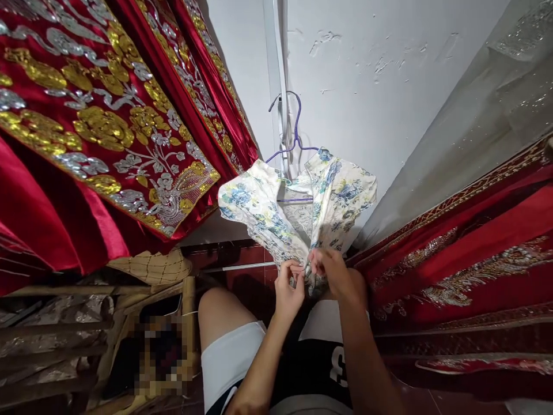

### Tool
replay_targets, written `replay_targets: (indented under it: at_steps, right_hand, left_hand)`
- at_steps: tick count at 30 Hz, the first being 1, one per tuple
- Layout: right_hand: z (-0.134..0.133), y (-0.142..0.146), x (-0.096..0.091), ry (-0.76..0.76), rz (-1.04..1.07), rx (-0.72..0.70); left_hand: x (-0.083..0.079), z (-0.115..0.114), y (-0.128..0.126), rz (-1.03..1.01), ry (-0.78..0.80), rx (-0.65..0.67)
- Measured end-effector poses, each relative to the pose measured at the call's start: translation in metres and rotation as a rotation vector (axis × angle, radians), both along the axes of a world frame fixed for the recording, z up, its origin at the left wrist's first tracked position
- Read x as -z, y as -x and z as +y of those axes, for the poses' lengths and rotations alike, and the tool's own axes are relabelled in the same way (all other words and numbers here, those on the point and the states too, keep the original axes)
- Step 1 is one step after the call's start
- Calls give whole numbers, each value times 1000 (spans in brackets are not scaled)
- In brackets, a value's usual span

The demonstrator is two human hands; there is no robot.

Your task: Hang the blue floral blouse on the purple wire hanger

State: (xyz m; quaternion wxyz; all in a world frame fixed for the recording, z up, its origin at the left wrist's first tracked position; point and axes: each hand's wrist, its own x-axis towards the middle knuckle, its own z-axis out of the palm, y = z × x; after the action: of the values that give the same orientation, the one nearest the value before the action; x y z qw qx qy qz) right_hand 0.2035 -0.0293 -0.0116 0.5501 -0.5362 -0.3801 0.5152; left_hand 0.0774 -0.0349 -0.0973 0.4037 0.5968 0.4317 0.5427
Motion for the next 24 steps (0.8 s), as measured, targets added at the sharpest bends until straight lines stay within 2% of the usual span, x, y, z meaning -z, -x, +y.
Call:
replay_targets:
  at_steps: [2,6,8,10,13,15,17,20,22,24]
  right_hand:
    - [19,-6,-27,-77,-9,14]
    - [73,-12,-94,-240,-32,-13]
    - [92,-15,-120,-338,-3,29]
    - [99,-17,-134,-416,18,62]
    - [92,-15,-134,-441,-15,24]
    - [83,-10,-129,-418,-49,-15]
    - [75,-5,-127,-398,-80,-40]
    - [69,1,-131,-443,-139,-73]
    - [70,2,-131,-505,-171,-68]
    - [76,1,-123,-534,-200,-56]
  left_hand:
    - [4,0,-6,-6,-9,0]
    - [8,1,-6,41,-33,32]
    - [3,8,4,114,-65,124]
    - [-10,19,18,199,-105,231]
    - [-50,44,40,214,-154,273]
    - [-89,62,49,142,-232,196]
    - [-131,79,50,107,-378,118]
    - [-186,101,40,236,-576,95]
    - [-209,110,29,365,-679,98]
    - [-220,115,20,463,-761,80]
